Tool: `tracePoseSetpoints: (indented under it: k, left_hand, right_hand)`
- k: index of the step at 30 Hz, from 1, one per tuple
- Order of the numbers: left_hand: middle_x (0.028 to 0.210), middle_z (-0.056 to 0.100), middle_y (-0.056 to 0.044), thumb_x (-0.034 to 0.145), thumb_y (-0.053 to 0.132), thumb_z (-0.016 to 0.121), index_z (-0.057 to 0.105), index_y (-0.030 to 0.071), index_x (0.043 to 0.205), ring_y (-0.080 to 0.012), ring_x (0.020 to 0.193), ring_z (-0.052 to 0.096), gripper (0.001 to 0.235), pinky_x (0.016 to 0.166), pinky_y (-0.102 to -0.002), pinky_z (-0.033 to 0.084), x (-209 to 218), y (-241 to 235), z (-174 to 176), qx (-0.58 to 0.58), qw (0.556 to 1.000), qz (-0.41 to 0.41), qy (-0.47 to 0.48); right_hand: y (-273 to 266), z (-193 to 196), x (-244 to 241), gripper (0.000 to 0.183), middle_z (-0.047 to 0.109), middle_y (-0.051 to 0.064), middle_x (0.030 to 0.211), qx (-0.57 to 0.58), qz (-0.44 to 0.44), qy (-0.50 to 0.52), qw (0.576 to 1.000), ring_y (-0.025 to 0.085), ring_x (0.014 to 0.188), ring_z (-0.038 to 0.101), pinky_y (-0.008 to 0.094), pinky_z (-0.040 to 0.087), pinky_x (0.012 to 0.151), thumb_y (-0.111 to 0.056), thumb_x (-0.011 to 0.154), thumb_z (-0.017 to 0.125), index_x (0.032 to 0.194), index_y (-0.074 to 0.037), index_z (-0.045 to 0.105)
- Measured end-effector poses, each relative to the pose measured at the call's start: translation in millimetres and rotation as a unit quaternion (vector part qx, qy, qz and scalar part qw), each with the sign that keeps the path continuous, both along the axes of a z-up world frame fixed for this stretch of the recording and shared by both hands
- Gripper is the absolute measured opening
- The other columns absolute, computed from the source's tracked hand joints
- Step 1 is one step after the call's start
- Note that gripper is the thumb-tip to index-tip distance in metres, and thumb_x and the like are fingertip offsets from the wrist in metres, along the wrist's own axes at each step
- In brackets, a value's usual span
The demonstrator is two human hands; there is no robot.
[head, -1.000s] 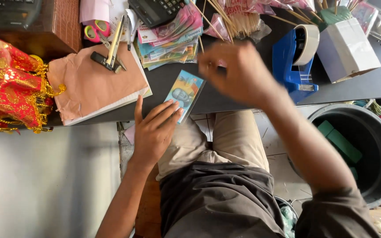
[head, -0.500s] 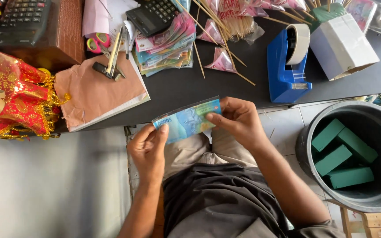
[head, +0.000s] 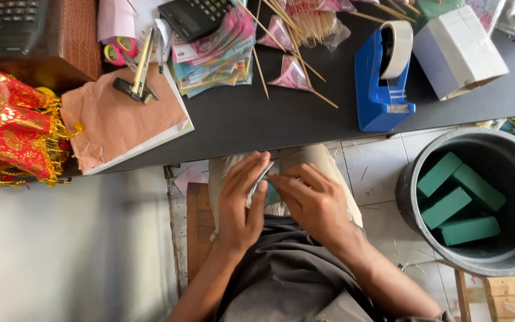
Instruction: The person folds paper money around wooden skewers and secures them with tape. They repeat this process multiple times, handling stacks of paper money, skewers, and a tape dispenser on a cluttered work table.
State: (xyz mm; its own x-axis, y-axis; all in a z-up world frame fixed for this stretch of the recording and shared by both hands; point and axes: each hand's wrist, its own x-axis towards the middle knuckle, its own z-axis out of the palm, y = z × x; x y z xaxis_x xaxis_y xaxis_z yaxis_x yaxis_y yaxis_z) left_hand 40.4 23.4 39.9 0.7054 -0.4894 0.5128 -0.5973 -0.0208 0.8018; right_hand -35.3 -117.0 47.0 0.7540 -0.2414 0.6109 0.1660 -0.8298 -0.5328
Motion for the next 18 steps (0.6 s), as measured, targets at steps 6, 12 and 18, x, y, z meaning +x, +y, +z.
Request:
tracePoseSetpoints:
  k: [6,12,18]
  left_hand:
    - [0.078,0.065,-0.007,0.112,0.029,0.039,0.073,0.006,0.102,-0.0196,0.079,0.064,0.042,0.077,-0.037,0.052,13.0,13.0,-46.0,0.029,0.946,-0.198,0.254]
    - [0.104,0.076,-0.017,0.093,0.013,0.075,0.059,-0.005,0.133,-0.0206,0.098,0.073,0.046,0.09,-0.042,0.061,4.7,-3.1,-11.2,-0.041,0.829,-0.28,0.482]
    - [0.114,0.075,-0.018,0.101,0.008,0.064,0.06,-0.004,0.13,-0.0282,0.108,0.074,0.032,0.094,-0.046,0.061,-7.3,-5.8,-12.3,-0.084,0.796,-0.289,0.525]
  right_hand:
    - [-33.1,27.5,4.4,0.017,0.07,0.01,0.079,0.154,0.105,0.162,0.969,0.027,0.055,0.065,0.039,0.052,0.05,-0.009,0.082,0.077,0.099,-0.009,0.075]
    - [-62.2,23.9,9.4,0.008,0.07,0.012,0.076,0.292,0.139,0.259,0.91,0.02,0.065,0.063,0.031,0.052,0.052,-0.008,0.081,0.077,0.087,-0.002,0.076]
    - [-63.7,16.7,8.9,0.009,0.068,0.008,0.072,0.335,0.133,0.253,0.898,0.012,0.064,0.06,0.021,0.048,0.048,-0.012,0.089,0.076,0.091,-0.006,0.082]
